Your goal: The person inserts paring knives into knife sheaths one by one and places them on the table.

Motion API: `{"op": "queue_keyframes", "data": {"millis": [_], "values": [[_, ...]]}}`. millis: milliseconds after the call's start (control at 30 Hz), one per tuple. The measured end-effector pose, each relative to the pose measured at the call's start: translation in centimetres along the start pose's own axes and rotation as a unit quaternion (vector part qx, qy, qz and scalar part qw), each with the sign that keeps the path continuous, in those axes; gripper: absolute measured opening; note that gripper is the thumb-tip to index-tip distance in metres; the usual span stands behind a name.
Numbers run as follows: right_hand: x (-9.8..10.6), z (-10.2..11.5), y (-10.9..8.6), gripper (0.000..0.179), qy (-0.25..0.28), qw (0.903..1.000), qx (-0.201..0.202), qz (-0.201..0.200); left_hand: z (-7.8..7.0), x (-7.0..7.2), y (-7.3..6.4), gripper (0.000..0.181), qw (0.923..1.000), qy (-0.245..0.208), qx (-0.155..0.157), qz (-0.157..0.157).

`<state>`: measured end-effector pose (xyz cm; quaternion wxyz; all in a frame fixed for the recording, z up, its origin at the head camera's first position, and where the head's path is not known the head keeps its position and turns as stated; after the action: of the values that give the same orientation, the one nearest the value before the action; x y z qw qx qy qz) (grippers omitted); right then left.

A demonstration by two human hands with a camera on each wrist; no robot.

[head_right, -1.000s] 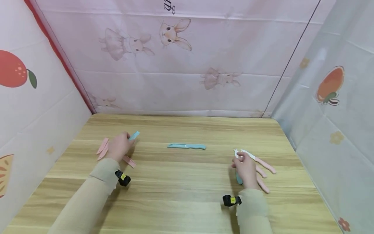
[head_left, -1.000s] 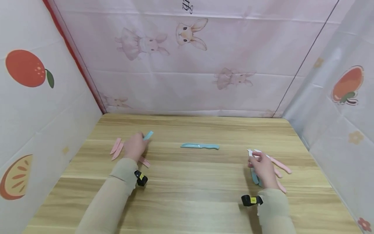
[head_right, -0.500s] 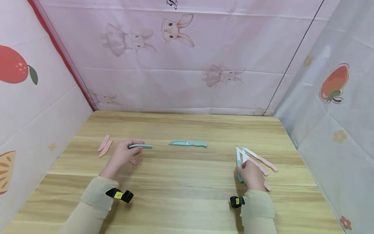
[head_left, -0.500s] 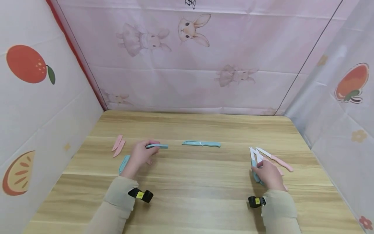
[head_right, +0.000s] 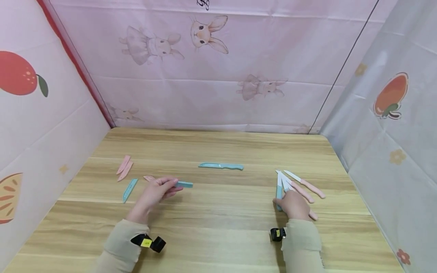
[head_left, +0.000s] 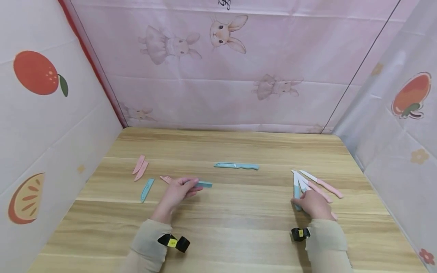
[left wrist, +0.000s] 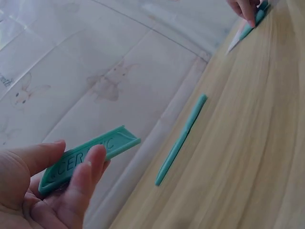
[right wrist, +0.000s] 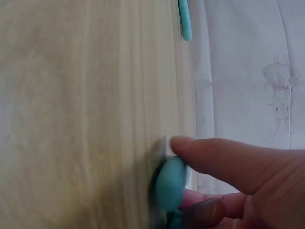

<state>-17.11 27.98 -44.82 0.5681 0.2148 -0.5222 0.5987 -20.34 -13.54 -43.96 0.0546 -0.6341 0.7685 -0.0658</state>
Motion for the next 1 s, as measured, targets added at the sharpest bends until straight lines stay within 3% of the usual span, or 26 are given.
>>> {"op": "queue_keyframes", "data": {"millis": [167, 300, 567, 700, 800, 867, 933, 1000], "values": [[-0.3, 0.0, -0.1, 0.025, 0.001, 0.9998, 0.017, 0.011, 0.8, -1.4, -0.1, 0.046, 0.9992, -0.013, -0.006, 0.036], [-0.4, 0.0, -0.3, 0.02, 0.025, 0.9993, 0.028, -0.002, 1.2, -2.2, -0.1, 0.05, 0.9987, -0.037, -0.013, 0.032], [1.0, 1.1, -1.2, 0.033, 0.096, 0.9893, 0.048, -0.099, 1.2, -3.6, -0.6, 0.049, 0.9873, -0.157, 0.002, -0.021], [1.6, 2.0, -1.8, 0.036, 0.137, 0.9735, 0.055, -0.175, 1.0, -4.3, -0.9, 0.058, 0.9784, -0.205, 0.008, -0.027], [1.6, 2.6, -2.2, 0.034, 0.207, 0.9483, 0.058, -0.234, 1.0, -4.8, -1.1, 0.068, 0.972, -0.233, 0.016, -0.026], [1.3, 2.9, -2.3, 0.033, 0.29, 0.9188, 0.06, -0.261, 1.1, -5.1, -1.1, 0.073, 0.9671, -0.252, 0.027, -0.022], [1.1, 3.1, -2.5, 0.032, 0.396, 0.8735, 0.071, -0.275, 1.3, -5.3, -1.2, 0.069, 0.9624, -0.269, 0.032, -0.016], [0.8, 3.3, -2.7, 0.031, 0.496, 0.8156, 0.094, -0.283, 1.4, -5.5, -1.1, 0.057, 0.9548, -0.295, 0.038, -0.013]]}}
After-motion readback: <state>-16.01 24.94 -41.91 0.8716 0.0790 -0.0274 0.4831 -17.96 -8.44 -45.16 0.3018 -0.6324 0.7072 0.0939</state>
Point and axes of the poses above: each hand's wrist, its own y-axis towards the middle knuckle, its own x-axis out of the back of the hand, z = x × y, the point moved 3 cm from there along y, towards the middle knuckle, and after that the axes turned 3 degrees about -x, right-handed, at the moved point
